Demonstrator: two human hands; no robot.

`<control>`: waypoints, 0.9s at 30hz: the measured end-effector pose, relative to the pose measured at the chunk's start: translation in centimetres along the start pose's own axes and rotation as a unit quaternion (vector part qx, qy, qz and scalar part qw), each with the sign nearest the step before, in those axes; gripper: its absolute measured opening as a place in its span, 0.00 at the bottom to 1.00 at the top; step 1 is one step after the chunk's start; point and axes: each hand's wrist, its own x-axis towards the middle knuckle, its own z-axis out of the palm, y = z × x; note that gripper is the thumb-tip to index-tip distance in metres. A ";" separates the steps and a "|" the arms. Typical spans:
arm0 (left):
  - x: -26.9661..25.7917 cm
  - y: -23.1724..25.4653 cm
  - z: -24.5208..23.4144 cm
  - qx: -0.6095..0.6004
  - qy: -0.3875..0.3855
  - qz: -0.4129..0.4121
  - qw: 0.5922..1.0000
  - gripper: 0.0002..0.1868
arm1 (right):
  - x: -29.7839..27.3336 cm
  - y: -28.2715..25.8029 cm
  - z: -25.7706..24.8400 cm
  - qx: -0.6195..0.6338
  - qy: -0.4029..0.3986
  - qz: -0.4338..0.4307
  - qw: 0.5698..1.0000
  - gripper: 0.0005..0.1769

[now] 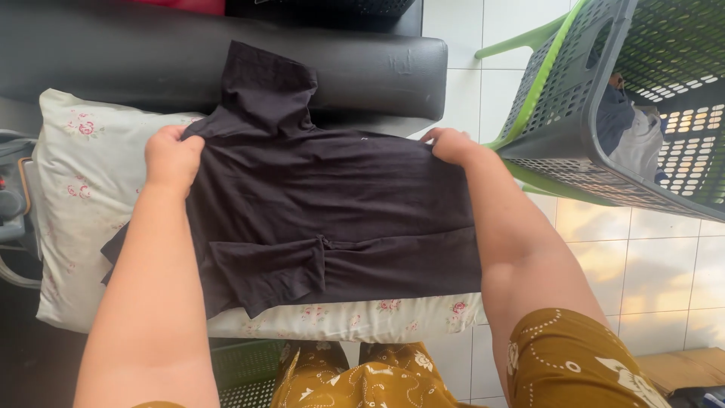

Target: The person folds two dark-colored garments on a cushioned surface. They smooth and fold each item by hand, then place the folded pieces into a nearby laundry basket.

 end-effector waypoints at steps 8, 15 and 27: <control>-3.6 -0.3 -3.1 -0.140 -0.054 0.075 0.986 0.09 | -8.5 3.6 -4.2 -0.349 0.116 -0.118 0.922 0.18; -6.6 -4.7 -4.6 -0.200 -0.047 0.134 0.969 0.05 | -19.1 11.5 -0.2 -0.262 0.468 -0.151 0.830 0.09; -10.0 -10.2 -4.6 0.177 0.110 0.350 0.913 0.23 | -24.0 9.1 12.3 -0.010 0.445 -0.085 0.892 0.15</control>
